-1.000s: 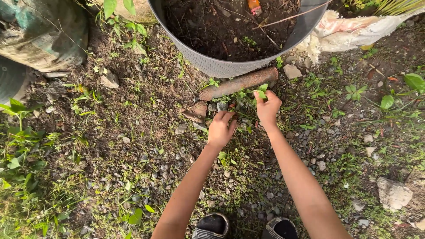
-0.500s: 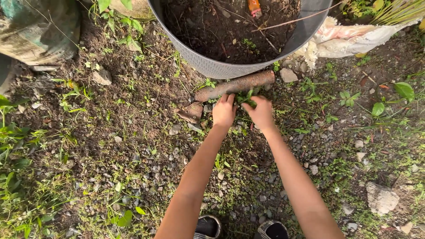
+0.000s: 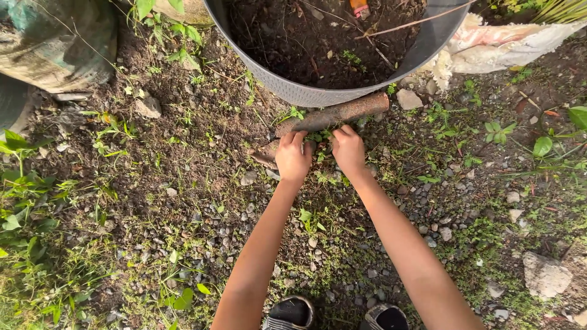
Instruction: Manually pulling small weeds and grass from the soil by hand in an outdoor area.
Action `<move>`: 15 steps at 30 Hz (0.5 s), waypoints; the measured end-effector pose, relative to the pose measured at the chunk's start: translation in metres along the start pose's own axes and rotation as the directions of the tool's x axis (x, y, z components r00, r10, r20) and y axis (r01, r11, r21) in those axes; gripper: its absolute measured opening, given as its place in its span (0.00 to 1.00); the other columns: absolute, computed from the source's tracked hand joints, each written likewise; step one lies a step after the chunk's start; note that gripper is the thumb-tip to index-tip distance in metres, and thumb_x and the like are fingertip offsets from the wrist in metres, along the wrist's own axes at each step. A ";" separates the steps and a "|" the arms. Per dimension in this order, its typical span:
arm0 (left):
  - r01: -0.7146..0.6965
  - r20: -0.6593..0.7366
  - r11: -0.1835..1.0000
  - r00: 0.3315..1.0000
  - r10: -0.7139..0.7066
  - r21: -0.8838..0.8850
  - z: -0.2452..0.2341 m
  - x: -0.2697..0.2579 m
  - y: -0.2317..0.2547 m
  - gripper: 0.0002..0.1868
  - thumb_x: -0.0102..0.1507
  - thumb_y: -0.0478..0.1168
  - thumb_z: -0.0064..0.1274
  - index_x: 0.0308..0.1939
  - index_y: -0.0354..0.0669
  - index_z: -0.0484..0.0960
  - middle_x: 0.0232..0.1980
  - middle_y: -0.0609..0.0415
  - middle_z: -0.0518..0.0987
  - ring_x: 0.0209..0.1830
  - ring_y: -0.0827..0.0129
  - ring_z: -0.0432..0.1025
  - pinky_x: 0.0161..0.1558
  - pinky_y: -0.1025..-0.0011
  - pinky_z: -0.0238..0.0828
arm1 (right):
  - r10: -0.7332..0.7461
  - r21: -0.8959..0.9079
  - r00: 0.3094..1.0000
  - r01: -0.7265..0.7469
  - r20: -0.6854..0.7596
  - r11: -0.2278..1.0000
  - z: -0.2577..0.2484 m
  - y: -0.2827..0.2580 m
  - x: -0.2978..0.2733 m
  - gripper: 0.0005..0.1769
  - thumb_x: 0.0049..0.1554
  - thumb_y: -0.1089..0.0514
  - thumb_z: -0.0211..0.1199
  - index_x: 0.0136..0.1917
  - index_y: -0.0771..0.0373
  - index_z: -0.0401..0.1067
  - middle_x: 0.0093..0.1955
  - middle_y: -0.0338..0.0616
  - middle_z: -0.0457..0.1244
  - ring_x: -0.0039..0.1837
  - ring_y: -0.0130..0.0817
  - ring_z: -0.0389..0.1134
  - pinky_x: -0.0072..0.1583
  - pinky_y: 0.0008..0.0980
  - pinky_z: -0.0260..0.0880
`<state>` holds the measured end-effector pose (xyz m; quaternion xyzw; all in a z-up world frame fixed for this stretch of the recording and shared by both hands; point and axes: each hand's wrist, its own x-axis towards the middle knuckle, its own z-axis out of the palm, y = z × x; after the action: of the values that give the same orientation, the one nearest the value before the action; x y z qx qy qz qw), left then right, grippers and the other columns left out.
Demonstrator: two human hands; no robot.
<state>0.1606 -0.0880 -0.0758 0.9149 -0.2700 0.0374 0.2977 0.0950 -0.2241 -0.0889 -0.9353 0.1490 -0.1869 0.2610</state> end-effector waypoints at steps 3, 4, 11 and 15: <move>-0.022 0.052 0.994 0.999 0.016 0.106 0.007 -0.001 0.000 0.10 0.54 0.43 0.48 0.38 0.48 0.77 0.35 0.57 0.74 0.40 0.67 0.69 0.38 0.70 0.66 | 0.057 0.174 0.995 -0.043 -0.077 0.984 -0.019 -0.008 -0.007 0.10 0.47 0.68 0.57 0.26 0.68 0.62 0.26 0.40 0.51 0.28 0.38 0.58 0.28 0.25 0.58; -0.019 0.051 0.994 0.999 0.014 0.105 0.009 -0.002 0.001 0.10 0.54 0.43 0.48 0.38 0.48 0.77 0.35 0.57 0.74 0.40 0.67 0.69 0.38 0.70 0.66 | 0.056 0.172 0.996 -0.042 -0.075 0.984 -0.021 -0.009 -0.012 0.10 0.47 0.68 0.57 0.26 0.68 0.62 0.26 0.40 0.51 0.28 0.38 0.58 0.28 0.25 0.58; -0.080 -0.001 0.953 0.996 0.084 0.292 0.032 0.002 0.009 0.14 0.47 0.52 0.54 0.31 0.51 0.77 0.29 0.61 0.73 0.35 0.69 0.66 0.35 0.71 0.61 | 0.099 0.338 0.989 -0.130 0.105 0.932 -0.063 -0.031 -0.047 0.06 0.46 0.64 0.59 0.28 0.61 0.67 0.26 0.38 0.56 0.31 0.33 0.59 0.34 0.25 0.58; -0.132 -0.085 0.932 0.982 0.170 0.336 0.053 0.003 -0.005 0.03 0.49 0.43 0.51 0.24 0.52 0.77 0.25 0.61 0.71 0.32 0.70 0.64 0.35 0.73 0.59 | 0.024 0.312 0.710 -0.340 0.704 0.887 -0.109 -0.068 -0.075 0.04 0.47 0.62 0.58 0.37 0.64 0.71 0.34 0.46 0.62 0.36 0.34 0.60 0.40 0.30 0.61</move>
<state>0.1609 -0.1161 -0.1211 0.9246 -0.3122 0.1565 0.1519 -0.0060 -0.1873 0.0145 -0.8385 0.0928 0.1700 0.5093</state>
